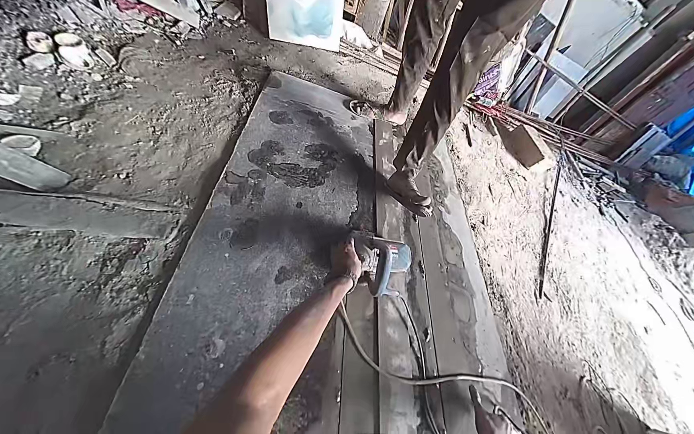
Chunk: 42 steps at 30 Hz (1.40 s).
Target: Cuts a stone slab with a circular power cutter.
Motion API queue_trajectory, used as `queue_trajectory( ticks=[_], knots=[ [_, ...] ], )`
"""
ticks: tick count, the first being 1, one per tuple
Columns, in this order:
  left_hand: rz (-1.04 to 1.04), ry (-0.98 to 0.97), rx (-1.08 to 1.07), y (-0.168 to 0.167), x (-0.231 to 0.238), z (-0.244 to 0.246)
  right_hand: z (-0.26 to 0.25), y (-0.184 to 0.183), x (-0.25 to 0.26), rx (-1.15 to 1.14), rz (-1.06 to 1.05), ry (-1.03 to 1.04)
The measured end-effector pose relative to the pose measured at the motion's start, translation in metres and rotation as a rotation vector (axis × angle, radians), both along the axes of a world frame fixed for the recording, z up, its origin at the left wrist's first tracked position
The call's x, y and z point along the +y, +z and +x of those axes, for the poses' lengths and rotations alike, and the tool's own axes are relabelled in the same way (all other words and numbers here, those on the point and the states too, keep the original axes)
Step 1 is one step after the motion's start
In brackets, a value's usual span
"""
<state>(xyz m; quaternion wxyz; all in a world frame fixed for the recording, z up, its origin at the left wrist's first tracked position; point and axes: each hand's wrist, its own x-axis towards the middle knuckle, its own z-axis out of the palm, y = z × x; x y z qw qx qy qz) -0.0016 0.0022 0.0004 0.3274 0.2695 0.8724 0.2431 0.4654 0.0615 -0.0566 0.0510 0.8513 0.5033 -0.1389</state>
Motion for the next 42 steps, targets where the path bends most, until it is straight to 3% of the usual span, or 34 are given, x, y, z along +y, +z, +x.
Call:
queue_trajectory(
  ticks=[3, 6, 9, 12, 14, 17, 21, 24, 27, 30, 31, 35, 38, 42],
  knots=[
    [-0.001, 0.011, -0.019, -0.001, 0.004, -0.005, -0.003, 0.004, 0.015, 0.174, -0.015, 0.079],
    [0.004, 0.031, -0.029, -0.005, 0.006, -0.002, -0.010, -0.003, 0.023, 0.349, 0.012, -0.074],
    [0.026, 0.055, -0.018, -0.010, 0.010, -0.004, -0.012, -0.025, 0.041, 0.306, -0.021, -0.128],
    [0.021, 0.056, -0.014, -0.011, 0.010, -0.002, -0.025, -0.018, 0.050, 0.189, -0.139, -0.055],
    [0.024, 0.045, 0.002, -0.007, 0.006, 0.001, -0.036, -0.002, 0.056, 0.222, -0.051, -0.054],
    [0.032, 0.038, 0.041, 0.000, 0.010, -0.004, -0.066, 0.031, 0.113, 0.207, 0.218, -0.050],
    [-0.017, 0.025, 0.044, -0.001, 0.014, -0.003, -0.131, 0.153, 0.185, 0.253, 0.456, 0.295],
    [-0.006, 0.016, 0.069, -0.002, 0.013, -0.006, -0.177, 0.182, 0.246, 0.558, 0.429, 0.480],
    [-0.038, -0.022, 0.064, -0.002, 0.017, -0.009, -0.222, 0.179, 0.215, 0.359, 0.409, 0.413],
    [-0.055, -0.045, 0.066, -0.001, 0.021, -0.014, -0.221, 0.119, 0.112, 0.134, 0.623, 0.404],
    [-0.041, -0.029, 0.058, -0.002, 0.022, -0.014, -0.218, 0.092, 0.070, 0.111, 0.572, 0.457],
    [-0.059, -0.009, 0.033, -0.003, 0.022, -0.016, -0.211, -0.002, -0.045, 0.108, -0.064, 0.839],
    [-0.079, -0.018, 0.029, -0.001, 0.025, -0.019, -0.215, -0.012, -0.058, 0.062, -0.212, 0.933],
    [-0.061, -0.030, 0.036, 0.003, 0.027, -0.019, -0.227, 0.014, -0.044, 0.058, -0.435, 0.884]
  ],
)
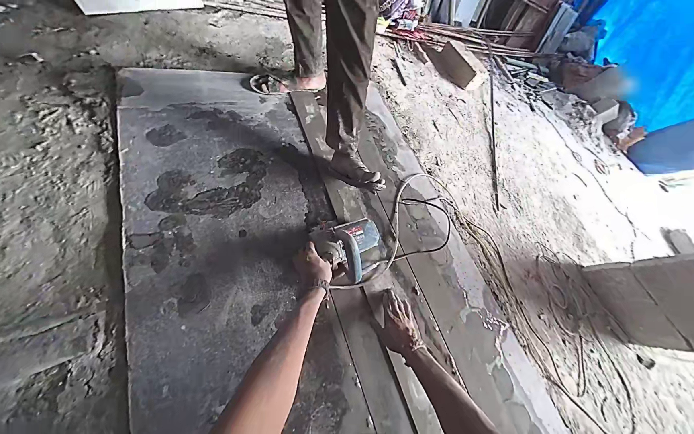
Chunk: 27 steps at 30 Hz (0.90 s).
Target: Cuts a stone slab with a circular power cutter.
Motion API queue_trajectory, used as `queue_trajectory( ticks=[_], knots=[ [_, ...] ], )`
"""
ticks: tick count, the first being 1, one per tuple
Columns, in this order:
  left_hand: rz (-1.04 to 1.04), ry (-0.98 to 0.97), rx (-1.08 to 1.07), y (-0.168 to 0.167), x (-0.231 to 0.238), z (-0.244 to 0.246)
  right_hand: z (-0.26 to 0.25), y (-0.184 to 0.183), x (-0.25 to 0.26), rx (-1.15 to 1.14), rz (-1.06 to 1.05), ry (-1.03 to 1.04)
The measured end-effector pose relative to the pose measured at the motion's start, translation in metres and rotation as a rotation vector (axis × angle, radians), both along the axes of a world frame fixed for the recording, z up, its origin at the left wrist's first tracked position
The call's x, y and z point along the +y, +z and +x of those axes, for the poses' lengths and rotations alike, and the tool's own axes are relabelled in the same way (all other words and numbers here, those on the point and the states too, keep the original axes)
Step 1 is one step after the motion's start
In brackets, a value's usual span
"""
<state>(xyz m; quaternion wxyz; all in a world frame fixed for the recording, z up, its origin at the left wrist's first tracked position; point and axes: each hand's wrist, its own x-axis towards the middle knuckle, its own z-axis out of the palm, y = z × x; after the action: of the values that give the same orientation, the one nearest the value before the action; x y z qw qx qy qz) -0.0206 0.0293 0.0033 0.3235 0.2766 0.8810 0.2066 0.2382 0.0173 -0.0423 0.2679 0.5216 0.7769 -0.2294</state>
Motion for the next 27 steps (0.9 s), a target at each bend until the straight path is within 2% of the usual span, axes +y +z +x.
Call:
queue_trajectory(
  ticks=[7, 12, 15, 17, 19, 21, 23, 24, 25, 27],
  knots=[
    [-0.028, -0.024, 0.005, -0.002, 0.001, -0.007, -0.017, 0.021, 0.017, -0.068, -0.124, 0.000],
    [-0.038, 0.003, 0.016, -0.002, 0.003, -0.001, -0.018, 0.028, 0.012, -0.098, -0.063, 0.011],
    [-0.021, 0.040, 0.028, 0.000, 0.004, 0.001, -0.023, 0.027, 0.023, -0.097, -0.094, 0.013],
    [-0.033, 0.048, 0.017, 0.001, 0.002, 0.003, -0.031, 0.028, 0.027, -0.068, -0.145, -0.092],
    [-0.026, 0.059, 0.023, -0.002, 0.006, 0.004, -0.050, 0.037, 0.032, 0.027, -0.039, -0.379],
    [0.022, 0.097, 0.055, -0.002, 0.007, 0.005, -0.077, 0.051, 0.026, 0.245, 0.214, -0.607],
    [0.023, 0.113, 0.071, 0.001, 0.002, 0.006, -0.098, 0.051, 0.014, 0.539, 0.413, -0.596],
    [0.021, 0.112, 0.075, 0.004, 0.001, 0.011, -0.104, 0.050, 0.014, 0.643, 0.444, -0.568],
    [0.033, 0.115, 0.081, 0.006, 0.004, 0.013, -0.114, 0.049, 0.022, 0.714, 0.437, -0.537],
    [0.083, 0.138, 0.115, 0.002, 0.003, 0.014, -0.132, 0.046, 0.035, 0.749, 0.284, -0.494]
  ],
)
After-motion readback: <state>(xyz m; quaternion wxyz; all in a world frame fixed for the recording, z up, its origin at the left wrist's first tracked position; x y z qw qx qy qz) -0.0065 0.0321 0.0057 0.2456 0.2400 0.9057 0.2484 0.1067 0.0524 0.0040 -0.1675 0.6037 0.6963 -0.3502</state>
